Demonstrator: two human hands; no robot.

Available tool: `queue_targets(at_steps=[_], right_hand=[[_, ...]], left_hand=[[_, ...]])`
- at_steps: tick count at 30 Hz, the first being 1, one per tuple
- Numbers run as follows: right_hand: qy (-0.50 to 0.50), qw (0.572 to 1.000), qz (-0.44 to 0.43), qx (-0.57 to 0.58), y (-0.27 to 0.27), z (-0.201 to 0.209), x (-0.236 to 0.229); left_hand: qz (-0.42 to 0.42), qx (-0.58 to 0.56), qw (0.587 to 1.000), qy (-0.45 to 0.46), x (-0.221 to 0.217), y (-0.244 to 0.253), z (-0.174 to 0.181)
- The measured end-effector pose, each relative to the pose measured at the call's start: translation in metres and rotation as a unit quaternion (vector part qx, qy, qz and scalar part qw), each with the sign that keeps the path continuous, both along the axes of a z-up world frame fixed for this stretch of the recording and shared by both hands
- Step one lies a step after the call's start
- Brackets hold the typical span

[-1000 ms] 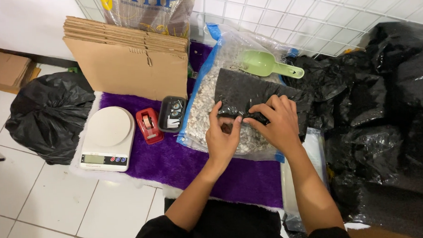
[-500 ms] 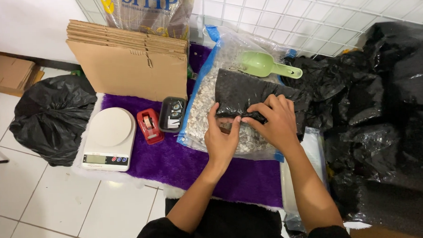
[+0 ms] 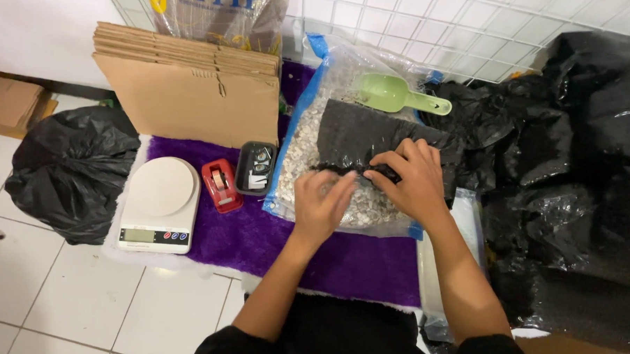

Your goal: The person wraps a small rectangular item in black bubble wrap, folds the edges, and secures them with tape. They then place the wrapped item on a larger sheet of bubble wrap, fold it around the item, and tape it shut. The wrapped package is set aside on a pile of similar packages.

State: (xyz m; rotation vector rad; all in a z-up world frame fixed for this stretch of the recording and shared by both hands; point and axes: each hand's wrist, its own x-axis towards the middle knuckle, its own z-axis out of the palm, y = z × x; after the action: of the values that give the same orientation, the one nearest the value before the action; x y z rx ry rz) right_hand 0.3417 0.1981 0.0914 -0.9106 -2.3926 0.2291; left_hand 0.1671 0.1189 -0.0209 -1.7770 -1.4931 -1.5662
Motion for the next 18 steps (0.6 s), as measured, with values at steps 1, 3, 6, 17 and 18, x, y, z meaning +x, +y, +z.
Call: queue_targets(at_steps=[1,3,6,17,18], right_hand=[[-0.002,1.000,0.002,0.000,0.000,-0.001,0.001],[-0.011,1.000,0.008,0.016,0.003,-0.003,0.002],[-0.006,1.000,0.005,0.012,0.002,-0.002,0.001],[0.128,0.988,0.053,-0.061,-0.014,0.035,0.049],[0.141,0.990,0.017,-0.023,-0.020,0.032,0.061]], left_hand=[[0.002,0.000,1.000,-0.002,-0.004,0.003,0.006],[0.009,-0.018,0.998,0.060,-0.012,0.013,0.019],[-0.007,0.011,0.998,0.063,-0.015,0.025,0.029],[-0.075,-0.057,0.993,0.069,-0.024,0.018,0.037],[-0.065,-0.049,0.993,0.080,-0.021,0.015,0.036]])
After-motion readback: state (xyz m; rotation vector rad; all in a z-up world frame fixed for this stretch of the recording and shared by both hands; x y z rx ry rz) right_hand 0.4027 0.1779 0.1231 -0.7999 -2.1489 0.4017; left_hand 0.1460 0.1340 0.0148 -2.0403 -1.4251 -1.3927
